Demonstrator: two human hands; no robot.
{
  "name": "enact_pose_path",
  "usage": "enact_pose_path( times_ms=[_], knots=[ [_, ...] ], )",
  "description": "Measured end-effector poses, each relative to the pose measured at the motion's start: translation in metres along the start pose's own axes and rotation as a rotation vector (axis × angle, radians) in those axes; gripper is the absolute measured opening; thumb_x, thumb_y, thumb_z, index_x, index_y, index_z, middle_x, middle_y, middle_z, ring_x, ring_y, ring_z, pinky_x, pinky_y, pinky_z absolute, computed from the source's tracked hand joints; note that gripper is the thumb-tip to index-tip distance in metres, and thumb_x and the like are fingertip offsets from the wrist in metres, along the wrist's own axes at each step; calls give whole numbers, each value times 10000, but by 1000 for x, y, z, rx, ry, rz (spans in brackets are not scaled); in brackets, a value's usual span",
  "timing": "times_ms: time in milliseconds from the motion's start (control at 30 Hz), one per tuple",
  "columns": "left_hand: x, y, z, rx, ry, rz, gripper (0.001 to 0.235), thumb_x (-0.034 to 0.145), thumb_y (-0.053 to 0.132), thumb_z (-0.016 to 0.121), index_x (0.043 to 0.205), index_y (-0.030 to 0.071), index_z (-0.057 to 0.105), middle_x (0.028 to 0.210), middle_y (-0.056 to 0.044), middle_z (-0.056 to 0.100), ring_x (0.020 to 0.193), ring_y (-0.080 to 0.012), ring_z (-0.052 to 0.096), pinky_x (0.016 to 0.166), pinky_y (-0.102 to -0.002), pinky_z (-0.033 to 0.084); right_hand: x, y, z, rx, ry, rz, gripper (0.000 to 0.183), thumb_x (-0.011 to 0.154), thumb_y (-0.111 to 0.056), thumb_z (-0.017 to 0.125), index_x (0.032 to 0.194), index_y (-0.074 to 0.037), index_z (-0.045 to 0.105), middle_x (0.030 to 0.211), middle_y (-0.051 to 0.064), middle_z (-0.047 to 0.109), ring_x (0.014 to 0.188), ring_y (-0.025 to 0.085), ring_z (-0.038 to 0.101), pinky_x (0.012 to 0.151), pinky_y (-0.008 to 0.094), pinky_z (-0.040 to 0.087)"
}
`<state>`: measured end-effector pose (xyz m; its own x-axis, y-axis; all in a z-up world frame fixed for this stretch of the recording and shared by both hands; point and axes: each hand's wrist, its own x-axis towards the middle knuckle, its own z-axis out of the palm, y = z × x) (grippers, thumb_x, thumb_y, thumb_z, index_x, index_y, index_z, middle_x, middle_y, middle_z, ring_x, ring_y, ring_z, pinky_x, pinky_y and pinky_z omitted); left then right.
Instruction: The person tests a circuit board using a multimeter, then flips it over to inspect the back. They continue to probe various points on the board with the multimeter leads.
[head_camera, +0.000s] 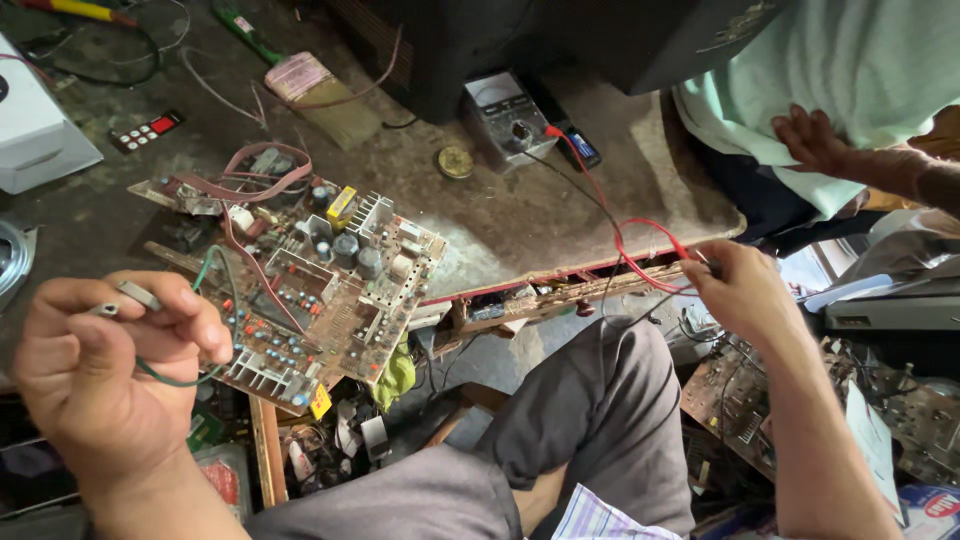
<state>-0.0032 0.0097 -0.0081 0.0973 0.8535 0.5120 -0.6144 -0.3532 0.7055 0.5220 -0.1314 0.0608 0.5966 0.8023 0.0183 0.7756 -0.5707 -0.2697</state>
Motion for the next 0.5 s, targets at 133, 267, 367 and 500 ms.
enact_pose_path(
  times_ms=[133,267,367,500],
  knots=[
    [-2,-2,-4,11,-11,-4,317,1186,288,633,1090,14,507,1003,-219,613,726,-285,591,634,-399,492,-10,30,-3,34,-37,224,338,952,-349,710,1178,-101,750,718,197,705,679,274,660,692,447,510],
    [-2,-4,-5,23,12,-19,309,1202,278,626,1100,16,498,1013,-226,609,738,-287,584,640,-406,483,-7,50,5,151,-29,194,330,938,-322,711,1175,-96,753,746,172,701,687,260,644,687,446,515],
    [-1,-7,-7,-2,-3,-38,311,1198,278,625,1099,9,504,1020,-233,614,738,-287,588,660,-410,488,16,43,20,117,53,-55,285,929,-284,731,1110,-69,773,770,117,724,687,194,667,696,380,515],
    [0,-8,-5,-7,-18,-33,320,1194,277,625,1095,-2,505,1030,-235,615,742,-288,600,668,-404,496,59,17,37,297,201,-204,254,962,-195,705,1177,-65,742,766,122,721,625,171,638,643,337,506]
  ],
)
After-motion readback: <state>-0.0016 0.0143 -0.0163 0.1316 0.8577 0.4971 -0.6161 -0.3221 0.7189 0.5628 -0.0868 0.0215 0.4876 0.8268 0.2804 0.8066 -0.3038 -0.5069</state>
